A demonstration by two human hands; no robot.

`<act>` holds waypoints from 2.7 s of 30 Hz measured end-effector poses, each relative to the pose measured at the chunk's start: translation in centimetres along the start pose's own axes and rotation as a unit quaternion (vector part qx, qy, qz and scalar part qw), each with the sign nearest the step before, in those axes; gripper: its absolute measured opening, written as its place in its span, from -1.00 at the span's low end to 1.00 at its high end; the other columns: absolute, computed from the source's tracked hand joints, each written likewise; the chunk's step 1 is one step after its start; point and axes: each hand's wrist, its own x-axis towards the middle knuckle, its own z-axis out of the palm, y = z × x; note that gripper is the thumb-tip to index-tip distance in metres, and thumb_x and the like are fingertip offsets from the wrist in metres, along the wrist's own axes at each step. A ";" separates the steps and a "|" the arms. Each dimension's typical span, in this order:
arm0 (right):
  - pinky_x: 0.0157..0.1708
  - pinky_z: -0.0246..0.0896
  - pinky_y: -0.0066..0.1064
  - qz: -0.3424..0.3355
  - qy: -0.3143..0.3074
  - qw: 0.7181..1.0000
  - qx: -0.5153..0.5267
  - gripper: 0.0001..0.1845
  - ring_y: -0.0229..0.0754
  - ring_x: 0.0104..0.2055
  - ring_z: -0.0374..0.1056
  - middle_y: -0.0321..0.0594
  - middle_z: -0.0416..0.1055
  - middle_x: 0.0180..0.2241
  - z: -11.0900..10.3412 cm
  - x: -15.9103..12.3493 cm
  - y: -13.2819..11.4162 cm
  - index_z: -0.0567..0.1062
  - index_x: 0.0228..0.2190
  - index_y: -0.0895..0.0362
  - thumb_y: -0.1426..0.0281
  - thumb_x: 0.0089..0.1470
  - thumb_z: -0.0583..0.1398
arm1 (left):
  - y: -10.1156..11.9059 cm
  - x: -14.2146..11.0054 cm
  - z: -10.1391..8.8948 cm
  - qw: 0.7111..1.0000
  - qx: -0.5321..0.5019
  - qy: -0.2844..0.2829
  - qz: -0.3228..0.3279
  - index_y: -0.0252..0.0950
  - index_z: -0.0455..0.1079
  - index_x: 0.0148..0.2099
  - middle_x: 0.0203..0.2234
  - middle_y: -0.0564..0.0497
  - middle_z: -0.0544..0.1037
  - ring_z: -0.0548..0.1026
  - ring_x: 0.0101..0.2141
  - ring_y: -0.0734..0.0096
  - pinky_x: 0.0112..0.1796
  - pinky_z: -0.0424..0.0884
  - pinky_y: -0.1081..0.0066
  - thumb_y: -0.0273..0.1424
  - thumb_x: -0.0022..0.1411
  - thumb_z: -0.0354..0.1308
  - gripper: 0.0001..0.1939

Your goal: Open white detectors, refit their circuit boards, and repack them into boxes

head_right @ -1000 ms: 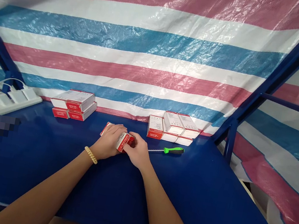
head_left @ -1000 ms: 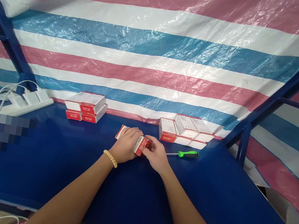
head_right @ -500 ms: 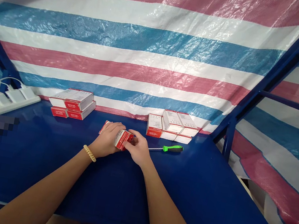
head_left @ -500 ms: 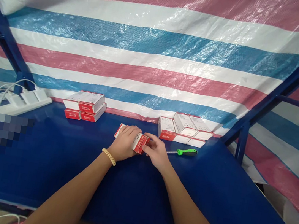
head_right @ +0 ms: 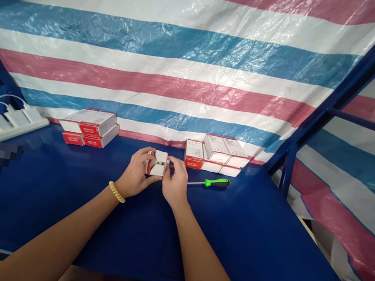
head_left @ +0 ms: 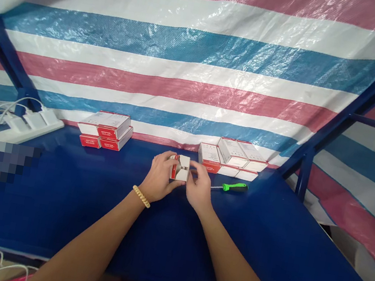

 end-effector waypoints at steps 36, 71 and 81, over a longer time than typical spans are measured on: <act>-0.61 0.31 -0.42 0.260 -0.165 0.907 0.285 -0.73 -0.24 -0.56 0.33 -0.25 0.44 -0.56 -0.5 0.2 -2.1 0.53 -0.38 0.18 0.36 -0.23 0.21 | 1.0 0.8 -1.0 0.996 0.027 -0.060 -0.053 -0.24 0.14 0.19 0.01 -0.21 0.33 0.37 -0.02 0.07 -0.04 0.32 0.11 -0.13 0.00 0.28 -0.25; -0.46 0.32 -0.36 0.021 -0.043 0.999 0.004 -0.64 -0.12 -0.27 0.38 -0.14 0.41 -0.11 -0.3 -0.2 -1.2 0.48 -0.23 0.07 0.38 -0.18 0.29 | 0.4 0.4 -0.9 0.990 0.075 -0.060 -0.107 -0.19 0.28 0.13 -0.03 -0.13 0.41 0.36 -0.01 0.11 -0.02 0.13 0.13 -0.31 -0.02 0.25 -0.39; -0.54 0.28 -0.42 0.046 -0.095 0.993 0.058 -0.57 -0.16 -0.28 0.37 -0.12 0.37 -0.02 -0.5 0.3 0.0 0.54 -0.20 0.09 0.45 -0.24 0.29 | 0.3 0.2 -1.2 0.992 0.105 -0.051 -0.050 -0.22 0.36 0.09 -0.18 -0.11 0.45 0.39 -0.17 0.18 -0.14 0.20 0.19 -0.26 0.02 0.22 -0.46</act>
